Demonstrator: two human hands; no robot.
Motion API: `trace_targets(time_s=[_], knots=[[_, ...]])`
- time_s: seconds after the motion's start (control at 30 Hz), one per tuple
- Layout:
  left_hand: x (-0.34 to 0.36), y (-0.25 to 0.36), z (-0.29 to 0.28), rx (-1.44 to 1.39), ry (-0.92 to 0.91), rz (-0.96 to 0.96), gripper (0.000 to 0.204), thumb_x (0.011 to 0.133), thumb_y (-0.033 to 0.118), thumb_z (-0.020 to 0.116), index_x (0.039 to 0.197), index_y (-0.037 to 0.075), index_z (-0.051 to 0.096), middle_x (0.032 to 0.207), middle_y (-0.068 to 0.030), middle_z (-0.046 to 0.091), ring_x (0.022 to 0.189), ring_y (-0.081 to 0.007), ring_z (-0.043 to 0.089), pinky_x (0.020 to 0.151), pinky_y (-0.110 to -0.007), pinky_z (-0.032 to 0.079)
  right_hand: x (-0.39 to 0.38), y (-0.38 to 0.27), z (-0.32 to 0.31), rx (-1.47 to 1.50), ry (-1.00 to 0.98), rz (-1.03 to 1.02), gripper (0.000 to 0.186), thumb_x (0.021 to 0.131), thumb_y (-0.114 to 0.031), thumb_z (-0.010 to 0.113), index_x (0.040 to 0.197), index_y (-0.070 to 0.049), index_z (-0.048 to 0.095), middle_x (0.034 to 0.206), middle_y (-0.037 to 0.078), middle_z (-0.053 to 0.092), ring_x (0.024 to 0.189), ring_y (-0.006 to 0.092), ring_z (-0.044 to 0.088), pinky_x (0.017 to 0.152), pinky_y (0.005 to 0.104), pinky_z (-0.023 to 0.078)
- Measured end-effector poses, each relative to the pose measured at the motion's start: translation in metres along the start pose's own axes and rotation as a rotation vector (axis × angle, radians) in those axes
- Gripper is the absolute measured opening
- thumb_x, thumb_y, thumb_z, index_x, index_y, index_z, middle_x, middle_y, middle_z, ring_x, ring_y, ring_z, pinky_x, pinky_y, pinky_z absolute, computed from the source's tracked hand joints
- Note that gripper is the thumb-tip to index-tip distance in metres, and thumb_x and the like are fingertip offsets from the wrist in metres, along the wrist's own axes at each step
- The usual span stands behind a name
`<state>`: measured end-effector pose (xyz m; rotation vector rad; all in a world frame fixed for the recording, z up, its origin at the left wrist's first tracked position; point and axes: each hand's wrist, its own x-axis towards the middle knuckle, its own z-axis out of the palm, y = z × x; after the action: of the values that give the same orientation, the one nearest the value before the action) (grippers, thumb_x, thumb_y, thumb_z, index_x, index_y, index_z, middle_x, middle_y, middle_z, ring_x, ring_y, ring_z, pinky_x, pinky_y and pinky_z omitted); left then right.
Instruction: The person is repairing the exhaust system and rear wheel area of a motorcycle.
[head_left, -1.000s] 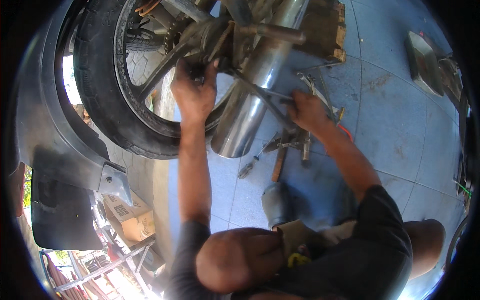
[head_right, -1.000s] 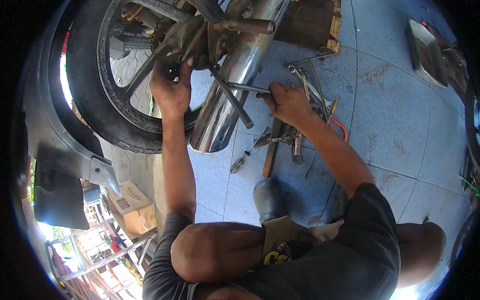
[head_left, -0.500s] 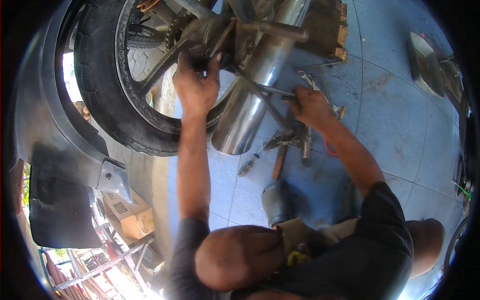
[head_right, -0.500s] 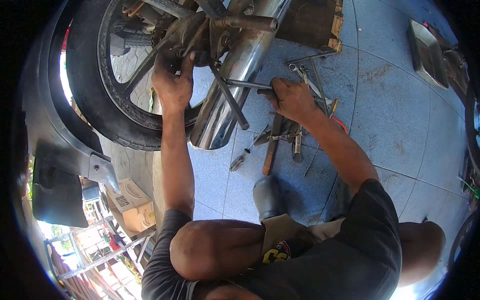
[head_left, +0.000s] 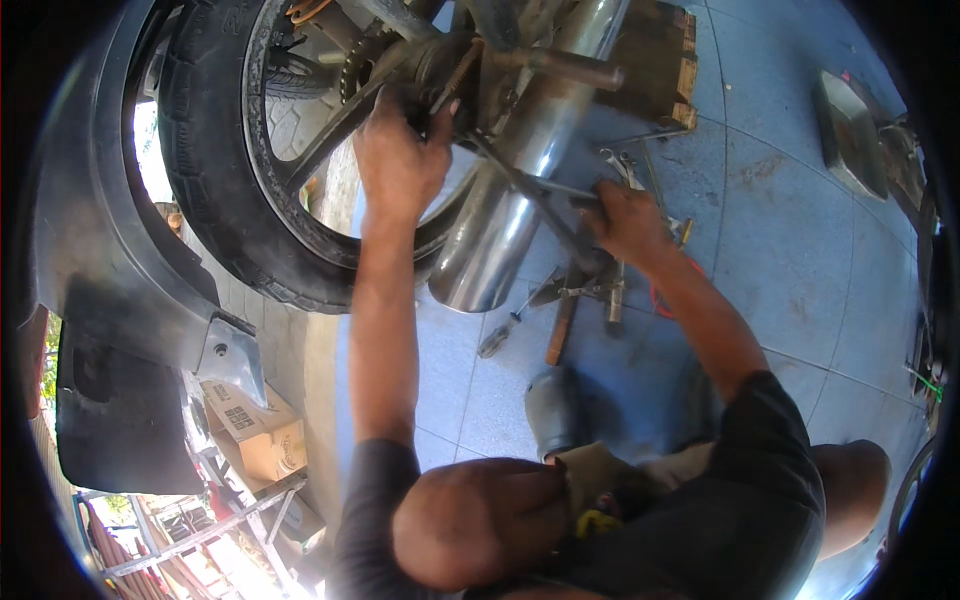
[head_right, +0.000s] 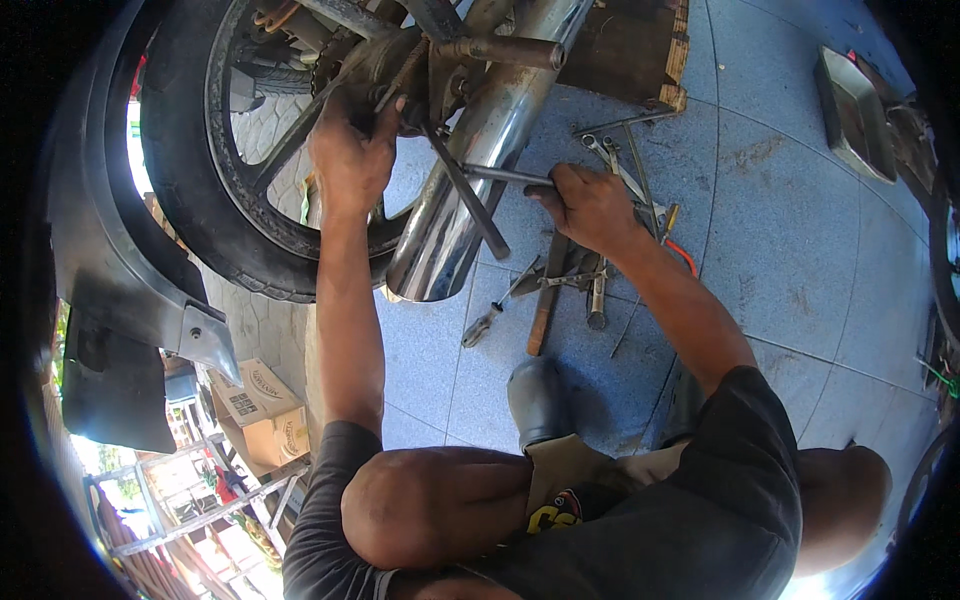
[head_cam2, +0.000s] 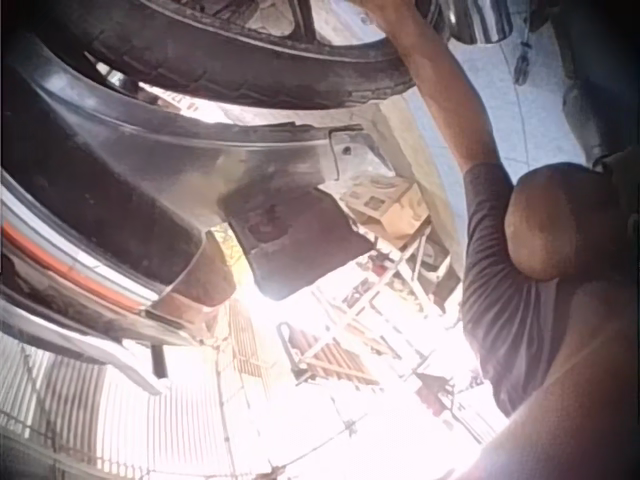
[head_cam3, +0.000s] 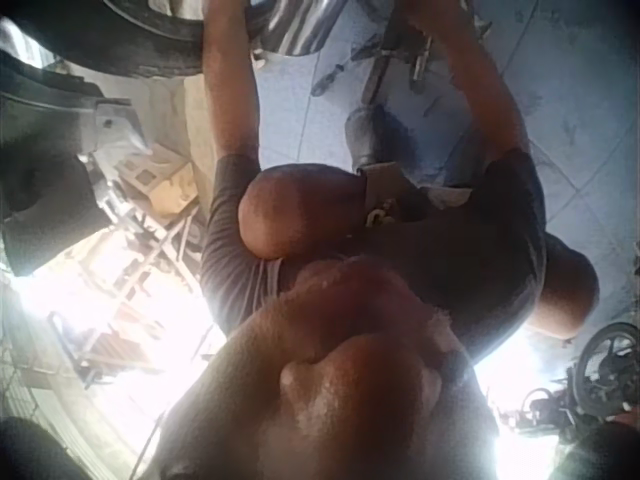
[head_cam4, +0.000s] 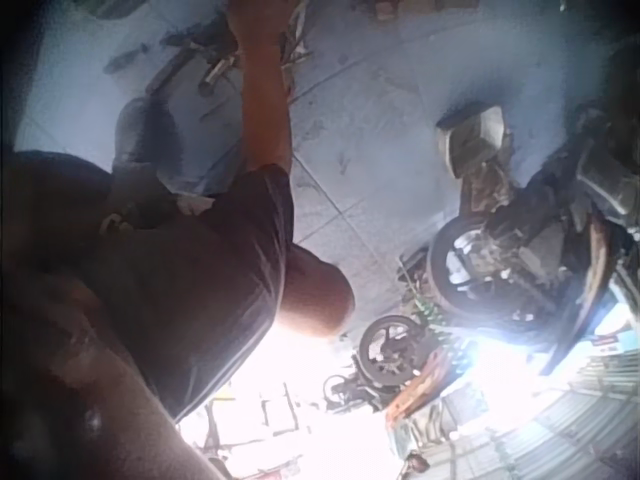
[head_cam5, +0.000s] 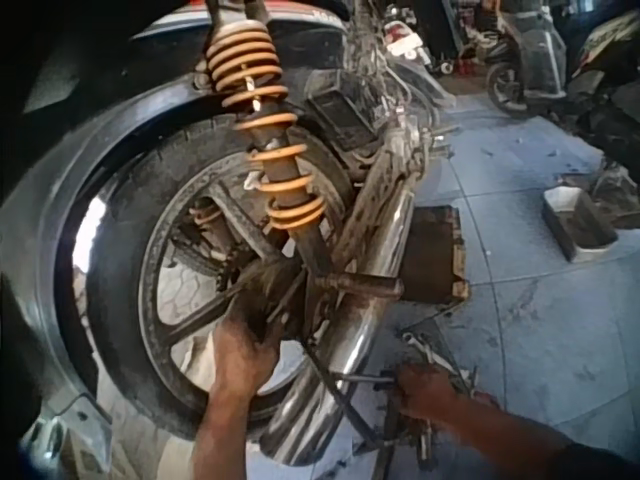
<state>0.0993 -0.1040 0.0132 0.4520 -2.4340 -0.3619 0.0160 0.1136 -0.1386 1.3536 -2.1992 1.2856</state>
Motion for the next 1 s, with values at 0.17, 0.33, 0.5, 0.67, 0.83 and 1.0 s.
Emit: trace_targets(time_s=[0.17, 0.33, 0.5, 0.67, 0.83, 1.0], knots=[[0.001, -0.001, -0.001, -0.039, 0.027, 0.049, 0.026, 0.076, 0.018, 0.075, 0.086, 0.000, 0.059, 0.076, -0.0171, 0.067, 0.069, -0.0371, 0.064, 0.062, -0.043, 0.049, 0.001, -0.005, 0.001, -0.032, 0.007, 0.007, 0.029, 0.083, -0.026, 0.069, 0.076, -0.004, 0.052, 0.060, 0.011, 0.054, 0.051, 0.0284, 0.059, 0.044, 0.0392, 0.046], [0.003, 0.001, -0.003, -0.095, 0.030, 0.042, 0.027, 0.076, 0.018, 0.076, 0.086, 0.000, 0.058, 0.075, -0.0173, 0.067, 0.068, -0.0368, 0.064, 0.062, -0.043, 0.049, -0.001, 0.000, 0.004, 0.020, 0.035, -0.063, 0.027, 0.083, -0.025, 0.069, 0.078, -0.004, 0.052, 0.060, 0.011, 0.055, 0.052, 0.0289, 0.060, 0.044, 0.0391, 0.046], [0.005, 0.002, -0.007, -0.043, -0.007, 0.030, 0.030, 0.076, 0.019, 0.077, 0.086, -0.002, 0.058, 0.074, -0.0185, 0.066, 0.067, -0.0373, 0.064, 0.063, -0.043, 0.050, 0.002, -0.003, -0.003, 0.072, -0.002, -0.040, 0.028, 0.082, -0.024, 0.070, 0.076, -0.005, 0.051, 0.061, 0.012, 0.056, 0.052, 0.0293, 0.060, 0.044, 0.0393, 0.046], [0.009, 0.001, -0.006, -0.061, -0.026, 0.038, 0.031, 0.075, 0.020, 0.077, 0.086, -0.002, 0.058, 0.073, -0.0194, 0.065, 0.067, -0.0373, 0.064, 0.061, -0.043, 0.050, -0.001, -0.001, -0.002, 0.010, -0.010, -0.028, 0.027, 0.081, -0.023, 0.071, 0.076, -0.005, 0.052, 0.061, 0.014, 0.057, 0.054, 0.0322, 0.061, 0.045, 0.0413, 0.047], [0.007, -0.003, -0.006, -0.104, -0.024, 0.027, 0.030, 0.075, 0.020, 0.077, 0.087, -0.002, 0.058, 0.074, -0.0189, 0.065, 0.067, -0.0360, 0.064, 0.061, -0.042, 0.050, 0.000, -0.002, 0.000, 0.006, -0.041, 0.002, 0.025, 0.081, -0.021, 0.070, 0.078, -0.004, 0.053, 0.062, 0.016, 0.059, 0.054, 0.0339, 0.061, 0.047, 0.0405, 0.048], [0.008, -0.007, -0.005, -0.089, -0.025, 0.011, 0.033, 0.074, 0.022, 0.078, 0.088, -0.001, 0.059, 0.073, -0.0170, 0.066, 0.066, -0.0332, 0.065, 0.061, -0.041, 0.051, -0.009, 0.007, -0.002, 0.170, -0.053, 0.057, 0.016, 0.082, -0.014, 0.066, 0.085, -0.002, 0.055, 0.064, 0.018, 0.059, 0.057, 0.0355, 0.062, 0.049, 0.0411, 0.048]])
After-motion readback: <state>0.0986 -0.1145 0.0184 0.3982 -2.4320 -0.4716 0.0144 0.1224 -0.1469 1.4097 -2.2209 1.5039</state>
